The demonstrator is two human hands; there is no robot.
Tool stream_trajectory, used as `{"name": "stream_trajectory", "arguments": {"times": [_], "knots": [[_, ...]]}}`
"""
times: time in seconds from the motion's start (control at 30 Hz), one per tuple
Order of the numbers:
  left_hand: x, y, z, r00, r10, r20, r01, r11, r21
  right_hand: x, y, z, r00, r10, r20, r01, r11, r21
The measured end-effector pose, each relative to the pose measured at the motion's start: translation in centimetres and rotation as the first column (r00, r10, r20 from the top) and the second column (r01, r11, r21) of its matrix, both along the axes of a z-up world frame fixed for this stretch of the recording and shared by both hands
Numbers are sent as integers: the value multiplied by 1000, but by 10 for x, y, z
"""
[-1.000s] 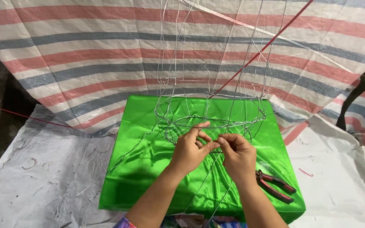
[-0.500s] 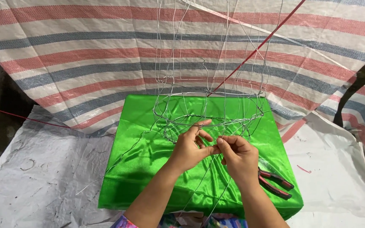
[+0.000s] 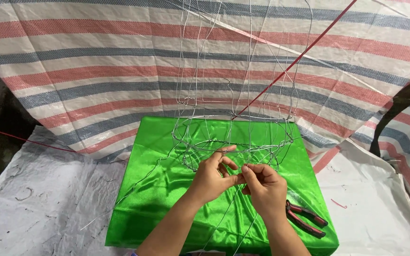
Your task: Fabricating a wire structure by weaving and securing thin wires onto a circular frame using pliers.
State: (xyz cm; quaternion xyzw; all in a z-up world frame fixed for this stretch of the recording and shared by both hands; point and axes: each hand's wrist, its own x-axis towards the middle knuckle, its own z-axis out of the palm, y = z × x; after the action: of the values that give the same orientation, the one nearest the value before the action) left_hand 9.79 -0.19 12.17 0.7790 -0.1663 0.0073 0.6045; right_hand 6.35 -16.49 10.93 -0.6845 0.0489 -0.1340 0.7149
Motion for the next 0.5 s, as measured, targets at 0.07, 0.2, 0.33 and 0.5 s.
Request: {"name": "stream_trajectory", "arguments": {"times": [0.07,0.2,0.33,0.5], "knots": [[0,0,2,1000,5,-11,-5,1000,3,0,1,2,1000,2,-1,-2,1000,1],[0,1,1,1000,4,-30,-4,1000,2,1,2,3,1000,13,-5,-13,1000,7],[8,2,-6,1000,-8,-9,8,1000,-22,6,1,-2,1000,29,1,-29,999,17],[22,8,-28,992,-20,-121,1,988,-156,16,-12,-20,999,27,46,-20,990,-137]]}}
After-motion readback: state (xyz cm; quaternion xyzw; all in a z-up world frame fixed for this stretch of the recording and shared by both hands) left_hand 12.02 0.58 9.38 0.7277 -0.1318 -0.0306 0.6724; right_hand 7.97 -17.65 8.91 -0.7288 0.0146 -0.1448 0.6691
